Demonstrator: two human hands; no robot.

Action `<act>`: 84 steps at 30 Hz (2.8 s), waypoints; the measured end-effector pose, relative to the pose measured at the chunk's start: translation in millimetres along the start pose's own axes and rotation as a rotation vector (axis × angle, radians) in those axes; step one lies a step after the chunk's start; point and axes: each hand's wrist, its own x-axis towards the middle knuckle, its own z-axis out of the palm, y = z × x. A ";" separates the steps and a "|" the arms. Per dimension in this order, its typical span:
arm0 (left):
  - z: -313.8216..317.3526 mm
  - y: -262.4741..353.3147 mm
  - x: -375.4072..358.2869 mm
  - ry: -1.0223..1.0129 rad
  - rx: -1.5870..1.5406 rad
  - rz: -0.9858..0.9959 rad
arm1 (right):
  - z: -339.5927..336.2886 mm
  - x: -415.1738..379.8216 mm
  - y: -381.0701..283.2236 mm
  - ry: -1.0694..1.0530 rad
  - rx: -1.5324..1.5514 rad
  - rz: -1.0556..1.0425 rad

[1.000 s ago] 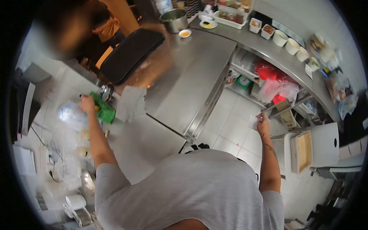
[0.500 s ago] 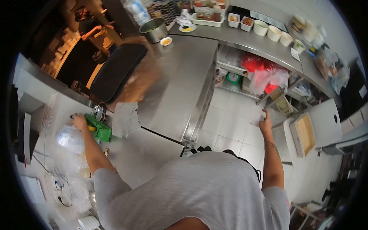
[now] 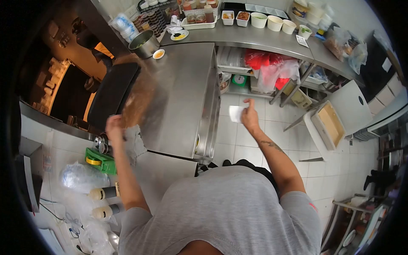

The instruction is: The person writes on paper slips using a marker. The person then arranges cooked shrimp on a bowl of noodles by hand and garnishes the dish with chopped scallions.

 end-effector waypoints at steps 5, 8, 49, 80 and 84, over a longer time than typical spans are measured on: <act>144.0 58.8 -94.9 -0.576 0.171 0.023 | 18.9 -11.3 -70.0 -0.062 0.104 -0.182; 193.1 73.3 -129.8 -0.818 0.024 -0.151 | 23.6 -18.4 -93.8 -0.080 0.170 -0.290; 298.5 84.3 -188.7 -0.875 -0.233 -0.456 | -16.3 22.5 -37.2 -0.073 0.171 -0.060; 333.4 116.7 -172.1 -0.343 -0.901 -0.718 | -40.2 6.5 -49.6 -1.008 0.429 0.148; 342.0 119.7 -120.2 -0.161 -1.030 -0.625 | -61.4 10.4 -52.9 -0.988 0.281 0.032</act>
